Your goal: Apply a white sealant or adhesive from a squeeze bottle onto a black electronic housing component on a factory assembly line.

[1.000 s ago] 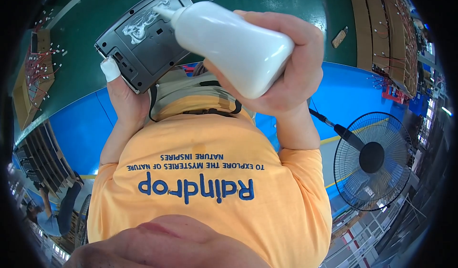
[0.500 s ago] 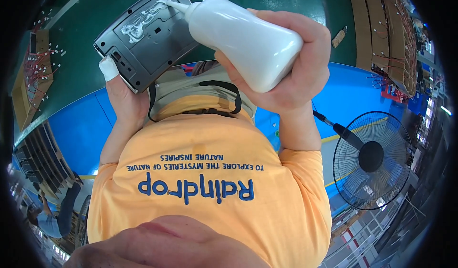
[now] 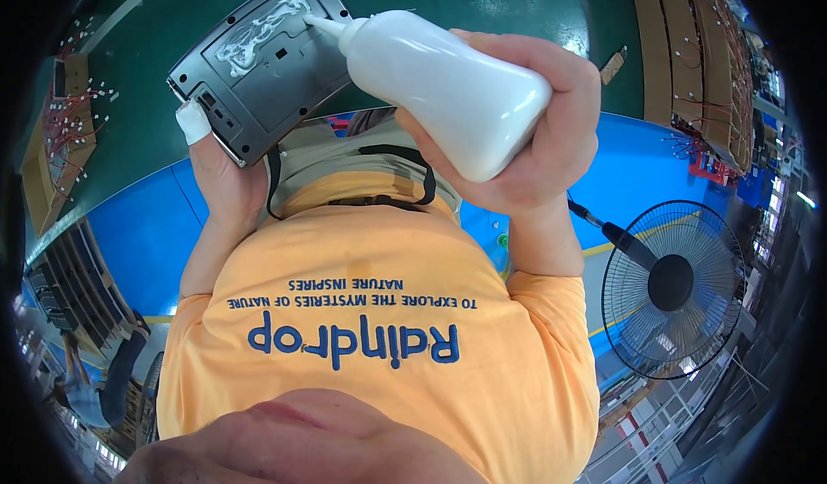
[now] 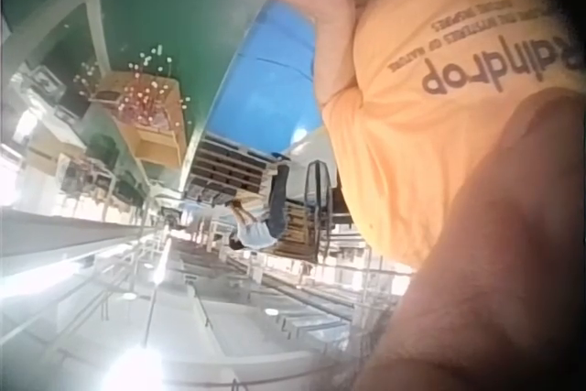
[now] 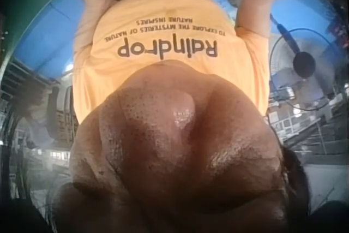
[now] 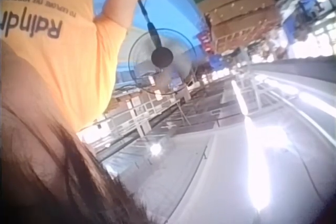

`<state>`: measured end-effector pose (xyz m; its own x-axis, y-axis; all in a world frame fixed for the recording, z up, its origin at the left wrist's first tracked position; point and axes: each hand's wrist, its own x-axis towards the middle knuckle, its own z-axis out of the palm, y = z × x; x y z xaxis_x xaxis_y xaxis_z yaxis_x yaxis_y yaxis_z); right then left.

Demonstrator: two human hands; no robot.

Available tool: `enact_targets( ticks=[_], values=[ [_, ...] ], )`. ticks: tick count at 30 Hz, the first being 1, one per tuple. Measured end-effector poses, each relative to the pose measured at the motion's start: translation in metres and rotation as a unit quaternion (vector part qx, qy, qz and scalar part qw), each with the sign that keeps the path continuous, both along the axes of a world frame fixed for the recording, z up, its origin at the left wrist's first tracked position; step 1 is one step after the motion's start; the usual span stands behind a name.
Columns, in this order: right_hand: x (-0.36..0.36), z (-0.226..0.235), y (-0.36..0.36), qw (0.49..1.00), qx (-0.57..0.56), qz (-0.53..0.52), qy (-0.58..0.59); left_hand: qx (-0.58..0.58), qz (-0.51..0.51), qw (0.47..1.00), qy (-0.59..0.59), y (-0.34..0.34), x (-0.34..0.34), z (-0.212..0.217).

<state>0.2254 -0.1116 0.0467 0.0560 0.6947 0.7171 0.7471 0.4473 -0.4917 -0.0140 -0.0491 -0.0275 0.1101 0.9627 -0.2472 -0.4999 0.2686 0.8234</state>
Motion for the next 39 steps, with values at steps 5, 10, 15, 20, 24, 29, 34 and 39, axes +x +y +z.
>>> enact_targets(
  ticks=[5, 10, 15, 20, 24, 29, 34, 39],
  values=[
    [0.0006, -0.0021, 0.0005, 1.000, 0.012, -0.012, -0.006, 0.003, -0.001, 1.000, 0.001, -0.0004, -0.0006, -0.0015],
    [-0.0016, 0.0018, -0.0037, 1.000, -0.026, 0.003, 0.012, 0.011, -0.006, 1.000, 0.000, 0.0003, -0.0020, -0.0033],
    [-0.0020, -0.0028, -0.0008, 0.998, -0.025, -0.040, 0.048, 0.013, 0.000, 1.000, -0.013, -0.0008, -0.0014, -0.0032],
    [-0.0002, -0.0067, 0.0008, 0.997, -0.022, -0.021, 0.072, 0.006, -0.002, 1.000, -0.010, -0.0015, -0.0014, -0.0024],
    [0.0019, -0.0046, -0.0006, 0.996, -0.036, -0.047, 0.064, 0.010, -0.001, 1.000, -0.012, -0.0009, -0.0018, -0.0028],
    [0.0004, -0.0028, -0.0013, 0.997, -0.047, -0.014, 0.065, 0.007, -0.005, 1.000, -0.013, 0.0004, -0.0018, -0.0025],
    [-0.0036, -0.0047, 0.0011, 0.995, -0.031, 0.000, 0.091, 0.008, -0.001, 1.000, -0.015, -0.0015, -0.0030, -0.0044],
    [0.0046, -0.0036, 0.0021, 0.977, -0.086, 0.017, 0.195, -0.003, 0.008, 1.000, -0.027, 0.0006, -0.0020, -0.0068]
  ],
)
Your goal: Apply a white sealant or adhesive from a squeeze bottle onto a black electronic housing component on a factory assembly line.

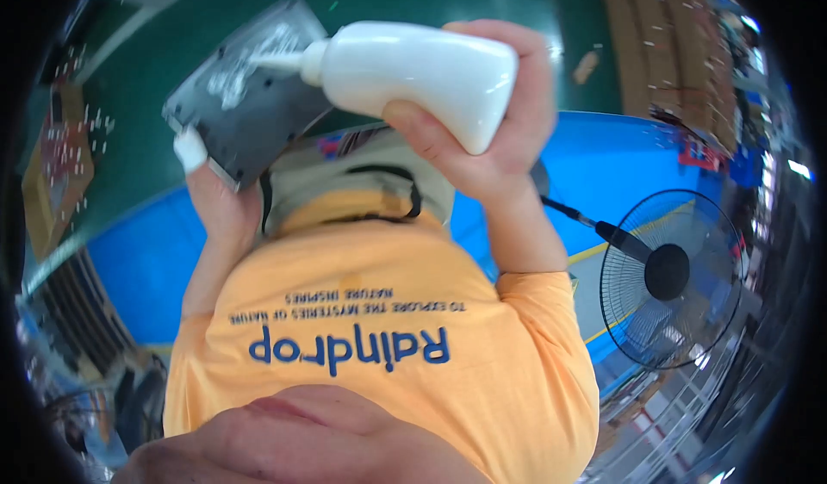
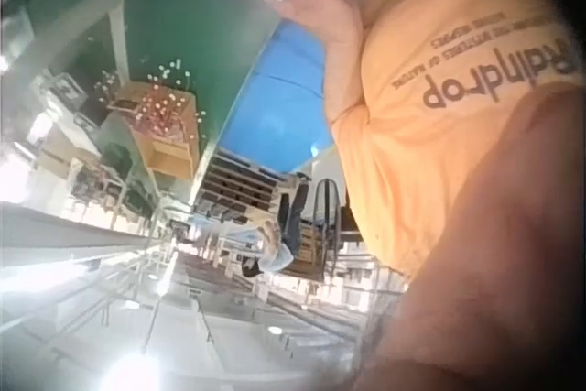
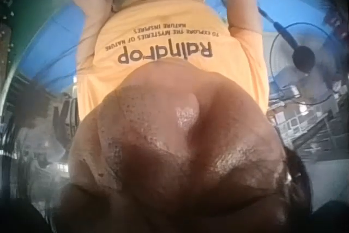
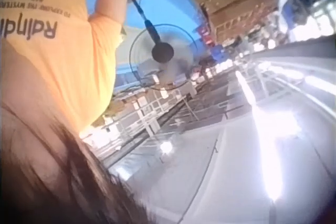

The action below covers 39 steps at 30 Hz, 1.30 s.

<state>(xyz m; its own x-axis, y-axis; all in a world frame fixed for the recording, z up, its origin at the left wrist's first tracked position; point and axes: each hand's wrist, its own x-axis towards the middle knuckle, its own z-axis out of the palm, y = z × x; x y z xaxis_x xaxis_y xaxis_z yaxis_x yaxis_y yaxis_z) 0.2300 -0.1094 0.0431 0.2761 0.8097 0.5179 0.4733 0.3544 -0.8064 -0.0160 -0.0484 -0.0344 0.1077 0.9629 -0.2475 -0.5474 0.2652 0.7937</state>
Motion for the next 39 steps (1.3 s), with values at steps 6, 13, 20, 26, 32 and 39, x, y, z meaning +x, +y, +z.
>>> enact_targets(
  ticks=[6, 13, 20, 26, 32, 39],
  values=[
    [0.013, 0.007, 0.006, 0.995, -0.071, -0.022, 0.073, -0.005, -0.006, 1.000, 0.011, 0.007, 0.005, 0.013],
    [0.020, -0.003, 0.008, 0.915, -0.098, 0.023, 0.390, 0.061, -0.012, 0.997, 0.052, 0.013, 0.005, 0.012],
    [0.023, -0.015, 0.008, 0.806, -0.121, 0.074, 0.575, 0.083, 0.014, 0.994, 0.065, 0.025, 0.006, 0.016],
    [0.013, -0.015, 0.000, 0.891, -0.081, 0.048, 0.444, 0.044, 0.011, 0.998, 0.046, 0.034, 0.009, 0.022],
    [0.007, -0.025, -0.015, 0.975, 0.018, -0.024, 0.218, 0.001, 0.056, 0.997, 0.050, 0.038, 0.004, 0.006],
    [-0.003, -0.020, -0.022, 0.994, 0.067, 0.072, 0.046, 0.024, 0.029, 0.998, 0.050, 0.032, 0.001, 0.007]
  ],
)
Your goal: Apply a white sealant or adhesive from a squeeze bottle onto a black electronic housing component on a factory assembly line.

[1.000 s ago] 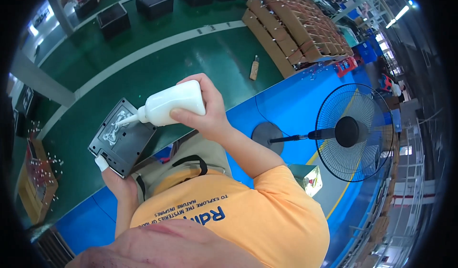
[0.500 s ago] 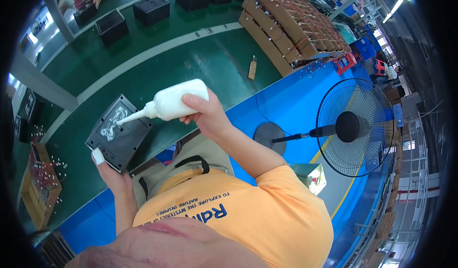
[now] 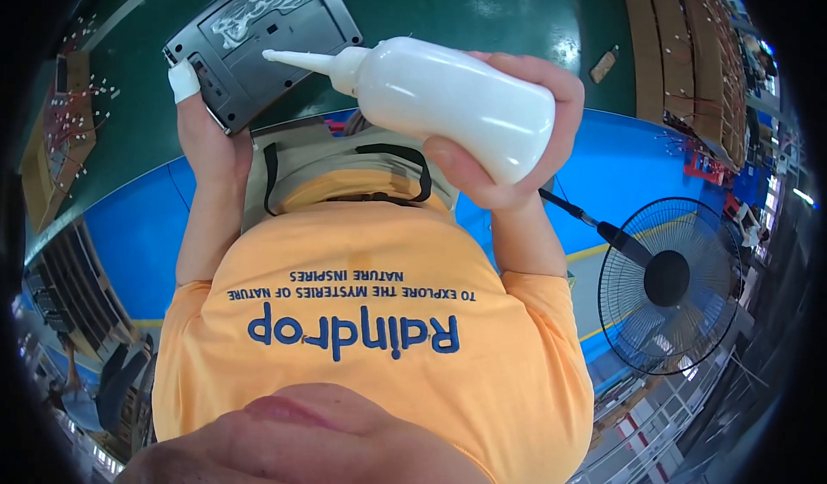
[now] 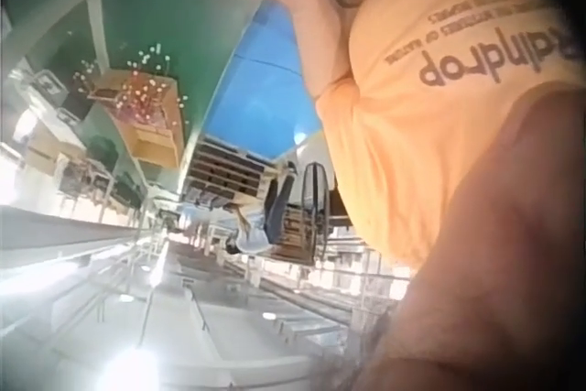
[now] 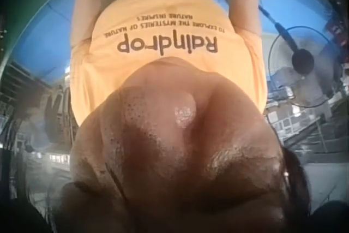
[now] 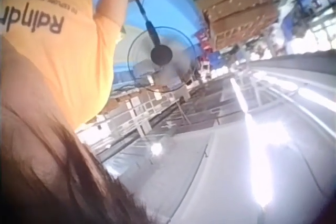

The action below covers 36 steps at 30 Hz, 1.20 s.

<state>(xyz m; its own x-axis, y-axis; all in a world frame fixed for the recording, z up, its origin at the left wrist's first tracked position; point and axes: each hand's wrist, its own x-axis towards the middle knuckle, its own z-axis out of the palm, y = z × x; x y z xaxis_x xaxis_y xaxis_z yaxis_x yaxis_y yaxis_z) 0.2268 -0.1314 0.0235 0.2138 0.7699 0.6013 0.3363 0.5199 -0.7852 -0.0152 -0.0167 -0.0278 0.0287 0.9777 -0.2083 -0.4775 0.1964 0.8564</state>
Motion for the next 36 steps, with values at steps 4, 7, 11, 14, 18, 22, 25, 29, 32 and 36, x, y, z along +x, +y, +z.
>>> enact_targets(
  ticks=[4, 7, 11, 14, 18, 22, 25, 29, 32, 36],
  values=[
    [-0.008, -0.002, 0.005, 0.999, 0.006, 0.023, -0.046, 0.008, -0.009, 1.000, 0.005, -0.002, 0.001, 0.000],
    [-0.012, -0.007, 0.010, 0.998, 0.027, 0.050, -0.037, 0.019, -0.012, 1.000, 0.015, -0.003, 0.001, -0.003],
    [-0.014, -0.009, 0.013, 0.994, 0.046, 0.045, -0.088, 0.023, -0.021, 0.999, 0.015, -0.004, -0.001, -0.006],
    [-0.015, -0.009, 0.012, 0.993, 0.050, 0.036, -0.096, 0.031, -0.029, 0.999, 0.015, -0.003, -0.002, -0.007],
    [-0.015, -0.007, 0.013, 0.990, 0.038, 0.045, -0.131, 0.019, -0.022, 1.000, 0.013, -0.003, -0.002, -0.007],
    [-0.014, -0.001, 0.011, 0.987, 0.042, 0.030, -0.151, 0.031, -0.019, 0.999, 0.014, -0.004, -0.001, -0.007],
    [-0.016, 0.001, 0.010, 0.987, 0.013, 0.021, -0.161, 0.025, -0.020, 0.999, 0.014, -0.003, -0.001, -0.007],
    [-0.019, -0.004, 0.015, 0.991, 0.059, 0.041, -0.117, 0.023, -0.025, 0.999, 0.013, -0.003, -0.002, -0.006],
    [-0.020, -0.005, 0.017, 0.990, 0.061, 0.057, -0.115, 0.027, -0.020, 0.999, 0.018, -0.004, -0.001, -0.006],
    [-0.018, 0.000, 0.014, 0.990, 0.042, 0.068, -0.114, 0.018, -0.017, 1.000, 0.016, -0.003, -0.001, -0.006]
  ],
)
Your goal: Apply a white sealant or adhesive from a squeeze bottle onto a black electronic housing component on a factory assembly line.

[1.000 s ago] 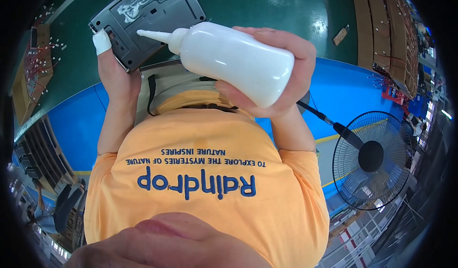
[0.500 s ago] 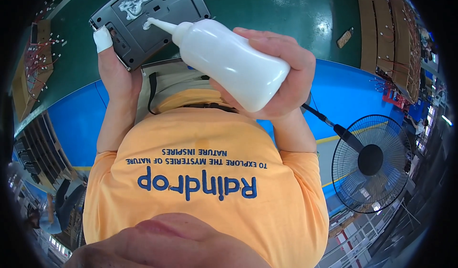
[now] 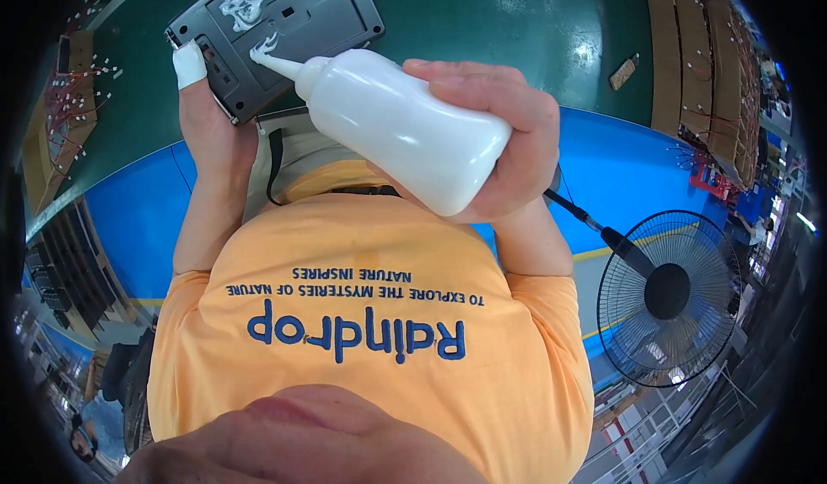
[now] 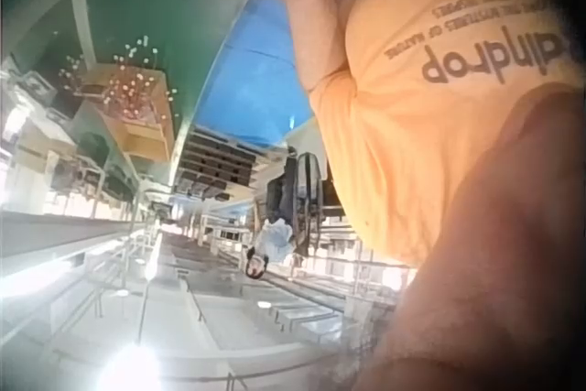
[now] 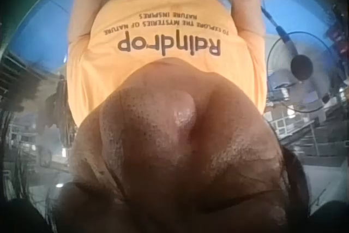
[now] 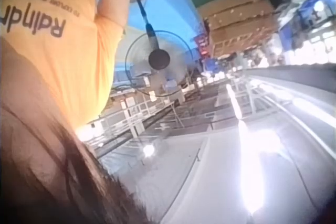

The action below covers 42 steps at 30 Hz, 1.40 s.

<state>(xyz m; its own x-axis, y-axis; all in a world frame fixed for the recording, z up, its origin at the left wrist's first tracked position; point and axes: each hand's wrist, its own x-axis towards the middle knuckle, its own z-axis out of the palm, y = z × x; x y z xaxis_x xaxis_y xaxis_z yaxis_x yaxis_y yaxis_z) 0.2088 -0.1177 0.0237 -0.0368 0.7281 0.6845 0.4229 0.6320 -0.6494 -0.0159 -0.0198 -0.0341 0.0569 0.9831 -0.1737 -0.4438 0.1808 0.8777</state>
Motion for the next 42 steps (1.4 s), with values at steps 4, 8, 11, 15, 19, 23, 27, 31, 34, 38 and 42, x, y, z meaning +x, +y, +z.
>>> enact_targets(
  ticks=[4, 8, 11, 15, 19, 23, 27, 31, 34, 38, 42],
  values=[
    [0.002, 0.004, -0.002, 0.999, -0.021, -0.001, -0.033, 0.002, 0.006, 1.000, 0.004, 0.000, 0.000, 0.002],
    [0.002, 0.002, 0.002, 0.999, -0.005, -0.001, -0.038, 0.000, 0.006, 1.000, 0.004, 0.000, 0.001, 0.003],
    [0.002, 0.001, 0.002, 1.000, 0.004, -0.006, -0.021, 0.001, 0.006, 1.000, 0.002, 0.001, 0.001, 0.002],
    [0.006, 0.005, -0.003, 0.999, -0.016, -0.019, -0.047, -0.002, -0.007, 1.000, -0.012, 0.003, -0.001, 0.001],
    [0.006, 0.000, 0.000, 1.000, -0.015, 0.017, -0.017, -0.010, -0.008, 1.000, -0.006, 0.003, -0.002, 0.001],
    [0.005, -0.001, -0.002, 1.000, 0.001, -0.022, -0.023, -0.004, -0.003, 1.000, -0.005, 0.002, -0.001, 0.001],
    [0.004, 0.001, -0.003, 1.000, -0.014, -0.004, -0.010, -0.014, 0.000, 1.000, -0.015, 0.003, -0.001, 0.001],
    [0.003, 0.001, 0.000, 0.999, 0.019, -0.012, -0.044, -0.011, -0.007, 1.000, -0.003, 0.004, -0.003, 0.001],
    [0.005, 0.003, -0.003, 0.999, -0.026, -0.012, -0.019, -0.013, -0.005, 1.000, -0.008, 0.005, -0.004, 0.001],
    [0.011, 0.005, -0.004, 0.999, -0.029, -0.020, -0.017, -0.022, -0.006, 0.999, -0.027, 0.007, -0.003, 0.001],
    [0.009, 0.004, -0.003, 0.999, -0.024, -0.030, -0.026, -0.022, 0.003, 1.000, -0.016, 0.006, -0.003, 0.002]
  ],
)
